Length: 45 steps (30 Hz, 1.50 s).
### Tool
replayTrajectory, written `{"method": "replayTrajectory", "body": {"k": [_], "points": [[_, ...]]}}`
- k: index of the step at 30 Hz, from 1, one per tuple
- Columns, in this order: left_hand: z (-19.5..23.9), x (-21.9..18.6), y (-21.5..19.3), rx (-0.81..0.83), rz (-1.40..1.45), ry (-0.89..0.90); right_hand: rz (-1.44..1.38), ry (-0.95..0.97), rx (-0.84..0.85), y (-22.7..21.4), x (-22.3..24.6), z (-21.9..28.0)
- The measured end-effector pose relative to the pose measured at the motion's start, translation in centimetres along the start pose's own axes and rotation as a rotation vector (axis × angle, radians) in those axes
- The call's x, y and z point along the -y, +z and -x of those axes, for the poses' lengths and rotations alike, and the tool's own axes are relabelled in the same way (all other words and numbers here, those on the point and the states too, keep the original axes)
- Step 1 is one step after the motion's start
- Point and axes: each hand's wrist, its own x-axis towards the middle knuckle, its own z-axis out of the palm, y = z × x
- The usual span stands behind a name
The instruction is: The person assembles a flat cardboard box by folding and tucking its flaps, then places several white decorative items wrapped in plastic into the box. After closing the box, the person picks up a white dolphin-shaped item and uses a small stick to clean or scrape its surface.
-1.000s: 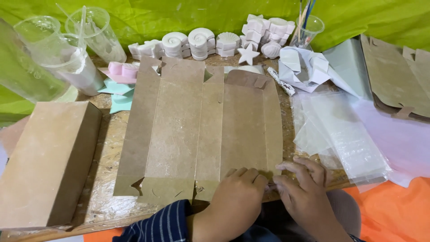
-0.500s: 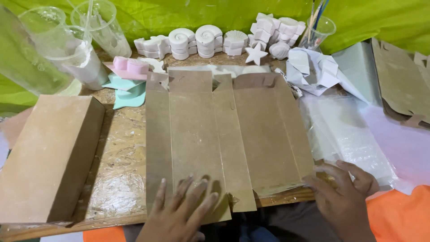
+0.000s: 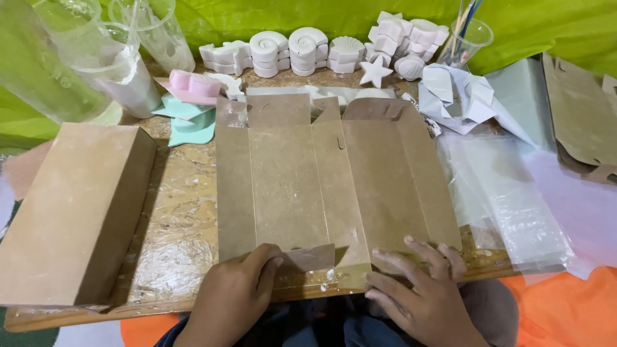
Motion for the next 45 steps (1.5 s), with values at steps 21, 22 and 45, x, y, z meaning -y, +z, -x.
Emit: {"method": "replayTrajectory", "body": {"k": [21, 22, 45], "points": [[-0.6, -1.8, 0.5, 0.036, -0.065, 0.204, 0.165, -0.070, -0.148, 1.0, 2.7, -5.1], [-0.7, -1.8, 0.5, 0.035, -0.064, 0.204, 0.166, -0.072, -0.147, 1.0, 2.8, -5.5], [-2.5, -5.5, 3.3, -0.054, -0.037, 0.390, 0.408, -0.166, -0.087, -0.7, 1.6, -5.2]]}}
